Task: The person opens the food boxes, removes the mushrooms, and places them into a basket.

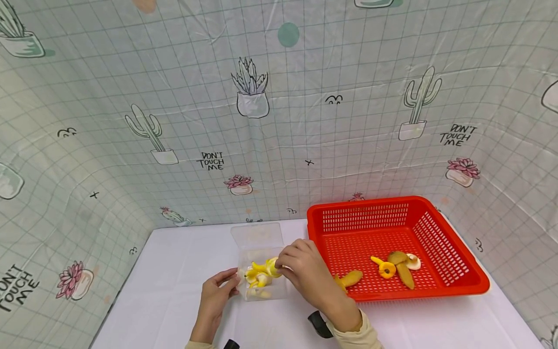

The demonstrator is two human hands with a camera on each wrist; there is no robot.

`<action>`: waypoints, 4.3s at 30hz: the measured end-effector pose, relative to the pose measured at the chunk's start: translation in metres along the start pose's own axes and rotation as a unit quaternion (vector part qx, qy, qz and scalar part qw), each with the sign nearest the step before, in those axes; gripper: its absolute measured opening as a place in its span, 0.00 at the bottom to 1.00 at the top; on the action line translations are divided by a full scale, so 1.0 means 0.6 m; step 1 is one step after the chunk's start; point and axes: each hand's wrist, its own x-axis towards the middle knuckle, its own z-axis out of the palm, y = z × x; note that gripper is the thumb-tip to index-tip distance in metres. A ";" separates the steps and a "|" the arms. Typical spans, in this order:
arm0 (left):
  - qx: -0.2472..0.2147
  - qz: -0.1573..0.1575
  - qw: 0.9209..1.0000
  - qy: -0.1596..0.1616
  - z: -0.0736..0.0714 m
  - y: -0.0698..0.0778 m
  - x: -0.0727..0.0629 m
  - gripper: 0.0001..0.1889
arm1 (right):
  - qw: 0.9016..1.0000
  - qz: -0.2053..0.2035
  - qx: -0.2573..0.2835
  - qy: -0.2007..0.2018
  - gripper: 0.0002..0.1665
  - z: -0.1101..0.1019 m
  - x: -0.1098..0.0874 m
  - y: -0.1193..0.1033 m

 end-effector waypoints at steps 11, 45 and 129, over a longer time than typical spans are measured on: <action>0.001 -0.003 1.000 0.002 0.000 -0.003 0.000 0.17 | 0.999 0.005 -0.011 0.031 0.20 -0.037 -0.006 0.008; -0.009 0.004 1.000 -0.003 -0.002 0.006 -0.006 0.17 | 0.988 0.083 -0.073 0.112 0.40 -0.155 -0.070 0.090; -0.018 0.009 1.000 -0.008 -0.004 0.007 -0.007 0.16 | 0.951 0.005 0.040 -0.307 0.07 0.124 0.059 0.008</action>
